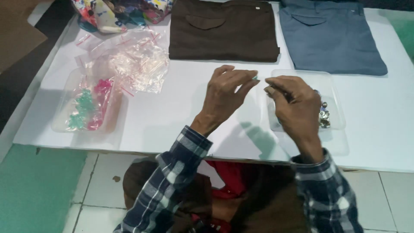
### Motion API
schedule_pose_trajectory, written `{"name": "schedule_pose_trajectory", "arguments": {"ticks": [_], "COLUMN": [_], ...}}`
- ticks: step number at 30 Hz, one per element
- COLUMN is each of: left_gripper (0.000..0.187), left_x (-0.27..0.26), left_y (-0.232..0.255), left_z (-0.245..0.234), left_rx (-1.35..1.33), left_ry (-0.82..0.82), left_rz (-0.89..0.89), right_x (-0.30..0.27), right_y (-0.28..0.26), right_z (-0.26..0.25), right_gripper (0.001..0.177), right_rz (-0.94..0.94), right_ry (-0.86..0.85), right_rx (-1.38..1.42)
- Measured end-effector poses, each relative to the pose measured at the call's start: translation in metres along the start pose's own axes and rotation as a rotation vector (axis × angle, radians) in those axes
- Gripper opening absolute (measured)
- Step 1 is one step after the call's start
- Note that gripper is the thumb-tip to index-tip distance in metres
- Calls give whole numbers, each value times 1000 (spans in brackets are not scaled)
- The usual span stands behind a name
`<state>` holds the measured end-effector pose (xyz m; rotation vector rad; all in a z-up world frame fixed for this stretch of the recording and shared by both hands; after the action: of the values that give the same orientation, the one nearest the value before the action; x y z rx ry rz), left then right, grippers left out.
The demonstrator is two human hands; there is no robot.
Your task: Picking small beads from a container and placing them into small plastic bags for packaging.
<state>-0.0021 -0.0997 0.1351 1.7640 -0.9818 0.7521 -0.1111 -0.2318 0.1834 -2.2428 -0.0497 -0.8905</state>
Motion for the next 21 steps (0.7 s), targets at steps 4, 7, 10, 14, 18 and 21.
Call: {"name": "schedule_pose_trajectory", "arguments": {"ticks": [4,7,10,14,18,21], "left_gripper": [19,19,22,19,24,29], "left_x": [-50,-89,-108,-102,-104,-104], "left_y": [-49,-79,-95,-87,-86,-85], "left_z": [-41,-48,-42,-36,-33,-35], "left_rx": [92,101,137,146,130,61], "left_ry": [-43,-146,-257,-356,-449,-454], "left_rz": [-88,-196,-317,-302,-321,-366], "right_x": [-36,-55,-61,-58,-59,-57], "right_y": [35,59,70,62,61,49], "right_z": [70,110,131,135,137,130], "right_gripper": [24,20,23,24,27,29], "right_rz": [10,56,157,35,-28,-1], "right_ry": [3,-60,-135,-118,-124,-109], "right_rx": [84,93,81,45,-5,52]}}
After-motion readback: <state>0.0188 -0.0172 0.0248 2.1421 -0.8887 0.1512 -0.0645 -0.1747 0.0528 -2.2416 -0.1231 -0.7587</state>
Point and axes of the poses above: each hand's wrist, its own x-axis towards the middle knuckle, its own z-axis out of the palm, y = z × x, the point moved 5 cm from there along x, towards the middle knuckle, and after that the axes turned 2 degrees about -z, right-handed, at the moved point
